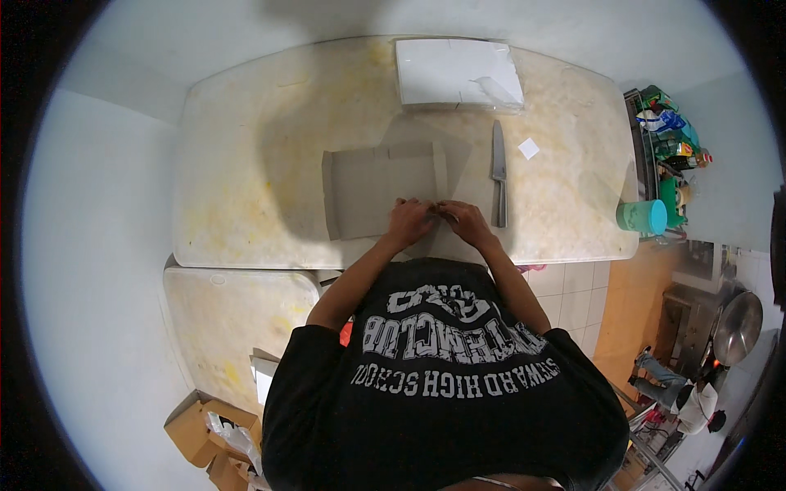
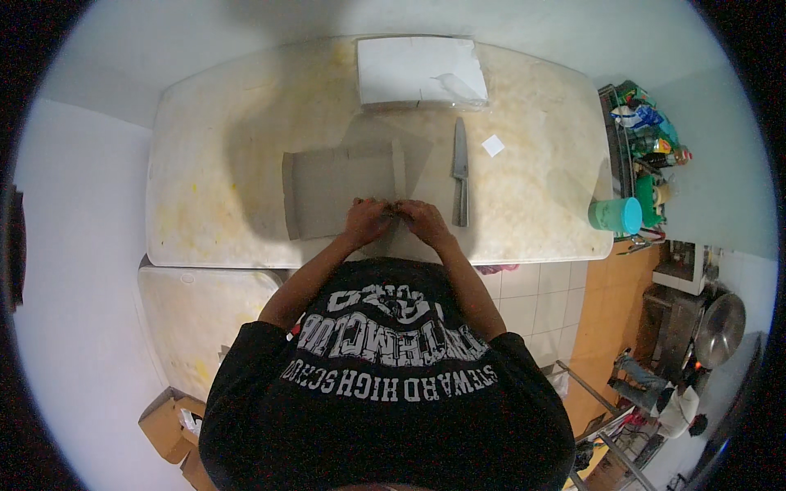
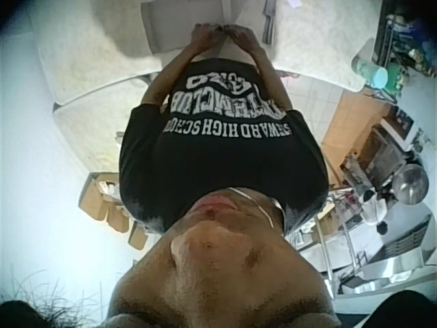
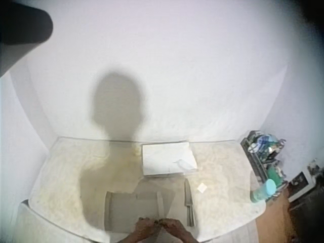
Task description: The person folds a cardboard sheet into a box by hand. They fold the sides upward, tuck in the perforated tabs, and secure the edges until the box is fully formed.
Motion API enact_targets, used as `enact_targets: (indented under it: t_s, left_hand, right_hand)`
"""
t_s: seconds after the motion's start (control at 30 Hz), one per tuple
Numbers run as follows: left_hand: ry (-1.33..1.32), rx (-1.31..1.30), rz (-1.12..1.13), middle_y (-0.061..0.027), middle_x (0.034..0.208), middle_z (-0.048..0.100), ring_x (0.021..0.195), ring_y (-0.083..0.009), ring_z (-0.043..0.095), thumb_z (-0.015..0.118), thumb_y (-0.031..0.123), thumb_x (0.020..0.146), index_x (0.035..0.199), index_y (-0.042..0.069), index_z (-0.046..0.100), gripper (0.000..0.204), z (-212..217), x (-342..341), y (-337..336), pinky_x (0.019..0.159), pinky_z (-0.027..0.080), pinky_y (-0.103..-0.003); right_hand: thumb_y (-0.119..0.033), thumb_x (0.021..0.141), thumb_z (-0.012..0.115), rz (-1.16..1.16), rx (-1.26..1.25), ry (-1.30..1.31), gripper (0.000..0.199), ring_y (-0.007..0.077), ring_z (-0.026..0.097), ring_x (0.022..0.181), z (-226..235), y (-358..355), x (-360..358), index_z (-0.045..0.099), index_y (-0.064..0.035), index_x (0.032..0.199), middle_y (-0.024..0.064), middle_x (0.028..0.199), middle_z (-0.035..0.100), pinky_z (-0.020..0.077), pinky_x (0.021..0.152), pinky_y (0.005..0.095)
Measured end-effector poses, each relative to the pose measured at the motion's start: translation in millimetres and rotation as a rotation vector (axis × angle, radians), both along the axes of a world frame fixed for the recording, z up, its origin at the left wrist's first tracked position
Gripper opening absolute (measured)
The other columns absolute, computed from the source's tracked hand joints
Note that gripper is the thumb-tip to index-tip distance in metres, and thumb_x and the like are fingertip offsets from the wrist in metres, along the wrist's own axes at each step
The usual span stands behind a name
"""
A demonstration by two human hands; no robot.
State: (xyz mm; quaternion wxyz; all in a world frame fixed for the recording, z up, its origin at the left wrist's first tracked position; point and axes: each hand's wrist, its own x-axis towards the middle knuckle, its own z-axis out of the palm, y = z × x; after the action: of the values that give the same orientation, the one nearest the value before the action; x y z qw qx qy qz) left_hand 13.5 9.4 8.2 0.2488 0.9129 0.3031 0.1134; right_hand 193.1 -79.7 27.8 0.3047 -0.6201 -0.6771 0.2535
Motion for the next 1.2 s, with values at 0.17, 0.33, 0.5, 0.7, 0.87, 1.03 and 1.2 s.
enact_targets:
  t_s: [0.17, 0.33, 0.5, 0.7, 0.87, 1.03, 1.2]
  left_hand:
    - [0.081, -0.026, 0.014, -0.0106, 0.087, 0.066, 0.087, -0.0271, 0.064, 0.068, 0.028, 0.077, 0.101, 0.015, 0.066, 0.028, 5, 4, 8, 0.084, 0.046, -0.045]
    - [-0.061, -0.641, -0.009, -0.014, 0.091, 0.071, 0.087, -0.0301, 0.068, 0.067, 0.025, 0.076, 0.098, 0.008, 0.07, 0.028, 7, 8, 29, 0.078, 0.053, -0.039]
    - [-0.026, -0.591, 0.096, -0.0139, 0.088, 0.071, 0.084, -0.0301, 0.069, 0.069, 0.022, 0.073, 0.096, 0.005, 0.07, 0.029, 7, 20, 18, 0.078, 0.054, -0.038]
    - [-0.042, -0.472, 0.078, -0.0181, 0.079, 0.068, 0.078, -0.0357, 0.067, 0.067, 0.023, 0.074, 0.088, 0.001, 0.07, 0.026, -5, 35, 15, 0.074, 0.052, -0.042]
    - [0.191, -0.593, 0.102, -0.0214, 0.074, 0.065, 0.077, -0.0395, 0.065, 0.067, 0.028, 0.076, 0.079, -0.001, 0.069, 0.03, -2, 49, 20, 0.071, 0.05, -0.045]
    - [0.14, -0.742, 0.16, -0.0185, 0.081, 0.069, 0.081, -0.0356, 0.067, 0.065, 0.036, 0.08, 0.086, 0.002, 0.072, 0.035, -15, 44, 15, 0.073, 0.051, -0.043]
    - [0.151, -0.733, 0.241, -0.0178, 0.085, 0.07, 0.083, -0.034, 0.068, 0.064, 0.04, 0.081, 0.091, 0.004, 0.074, 0.038, 2, 44, 5, 0.075, 0.051, -0.042]
  right_hand:
    - [-0.007, 0.081, 0.068, -0.145, 0.174, -0.157, 0.015, 0.0324, 0.066, 0.083, -3, -4, -5, 0.07, -0.0061, 0.097, 0.0115, 0.089, 0.068, 0.0525, 0.074, 0.0392]
    - [-0.008, 0.081, 0.07, -0.239, 0.099, -0.091, 0.012, 0.0283, 0.065, 0.072, -6, -19, -7, 0.069, -0.0044, 0.092, 0.0108, 0.081, 0.065, 0.0519, 0.067, 0.0369]
    - [-0.02, 0.084, 0.071, -0.544, 0.01, 0.292, 0.024, 0.0187, 0.066, 0.066, -9, -34, -19, 0.066, 0.0009, 0.095, 0.0112, 0.085, 0.067, 0.0523, 0.059, 0.0317]
    - [-0.032, 0.089, 0.066, -0.806, -0.671, 0.95, 0.041, 0.0176, 0.066, 0.07, -8, -39, -11, 0.063, 0.006, 0.102, 0.0103, 0.088, 0.067, 0.0546, 0.06, 0.0291]
    - [-0.023, 0.091, 0.064, -0.699, -0.547, 0.984, 0.034, 0.0196, 0.067, 0.079, -12, -36, -8, 0.063, 0.0054, 0.108, 0.0117, 0.096, 0.067, 0.0577, 0.065, 0.0309]
    - [-0.019, 0.092, 0.062, -0.719, -0.605, 1.049, 0.03, 0.0199, 0.067, 0.082, -10, -27, -14, 0.063, 0.0056, 0.109, 0.0123, 0.095, 0.067, 0.0589, 0.069, 0.0327]
    - [-0.019, 0.093, 0.062, -0.805, -0.585, 1.07, 0.029, 0.0199, 0.067, 0.082, -12, -28, -22, 0.064, 0.0062, 0.107, 0.0118, 0.094, 0.067, 0.0592, 0.07, 0.0328]
